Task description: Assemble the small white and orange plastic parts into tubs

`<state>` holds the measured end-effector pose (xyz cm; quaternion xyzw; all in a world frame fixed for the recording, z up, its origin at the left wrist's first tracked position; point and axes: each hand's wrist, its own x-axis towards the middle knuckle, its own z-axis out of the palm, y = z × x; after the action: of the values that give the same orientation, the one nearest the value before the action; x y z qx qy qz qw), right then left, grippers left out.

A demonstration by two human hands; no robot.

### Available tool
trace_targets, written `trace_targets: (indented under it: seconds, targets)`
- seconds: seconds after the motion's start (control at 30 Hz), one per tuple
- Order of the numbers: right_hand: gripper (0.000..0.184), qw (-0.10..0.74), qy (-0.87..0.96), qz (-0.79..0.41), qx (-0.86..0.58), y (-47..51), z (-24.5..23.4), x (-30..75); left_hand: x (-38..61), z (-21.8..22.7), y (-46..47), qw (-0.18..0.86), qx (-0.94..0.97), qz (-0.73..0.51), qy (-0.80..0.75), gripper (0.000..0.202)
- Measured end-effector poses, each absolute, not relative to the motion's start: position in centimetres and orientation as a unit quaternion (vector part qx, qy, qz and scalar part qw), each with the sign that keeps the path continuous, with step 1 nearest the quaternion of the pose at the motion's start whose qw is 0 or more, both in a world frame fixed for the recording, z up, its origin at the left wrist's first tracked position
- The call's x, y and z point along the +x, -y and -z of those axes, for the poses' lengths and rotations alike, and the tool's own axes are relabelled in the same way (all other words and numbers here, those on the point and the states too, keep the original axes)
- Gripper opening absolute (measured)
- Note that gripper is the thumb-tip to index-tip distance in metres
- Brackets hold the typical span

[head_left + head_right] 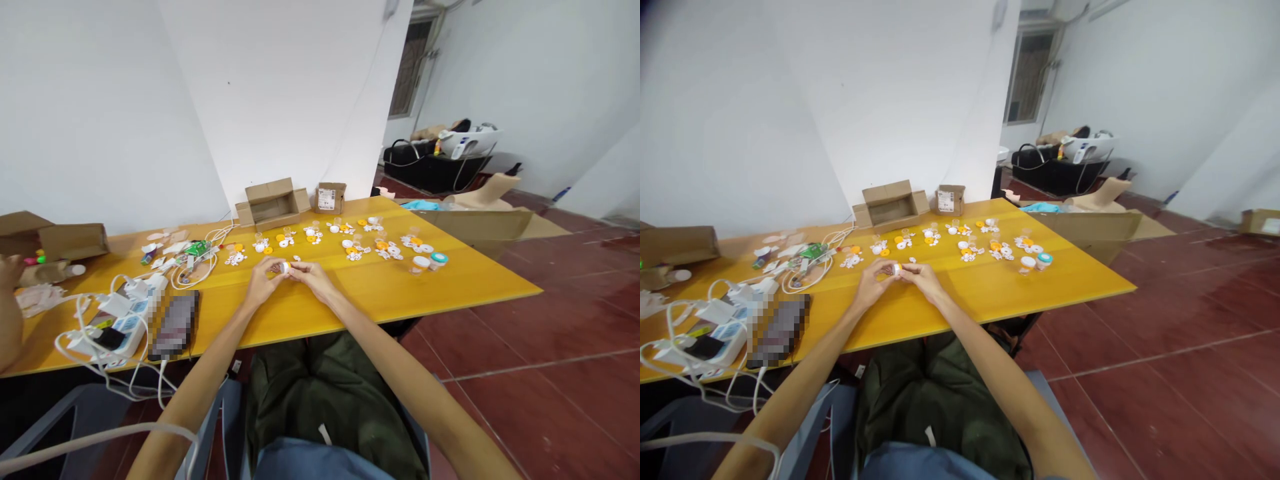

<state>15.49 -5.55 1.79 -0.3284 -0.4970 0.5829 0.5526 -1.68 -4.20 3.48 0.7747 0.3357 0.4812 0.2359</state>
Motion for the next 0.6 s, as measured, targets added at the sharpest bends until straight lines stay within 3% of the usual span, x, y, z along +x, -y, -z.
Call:
trace_targets:
  seconds: [0.6]
  targets:
    - [0.043, 0.526, 0.49, -0.611, -0.33, 5.88, -2.4, 15.62, -2.28, -4.12, 4.27, 0.224, 0.811, -0.465, -0.275, 0.025]
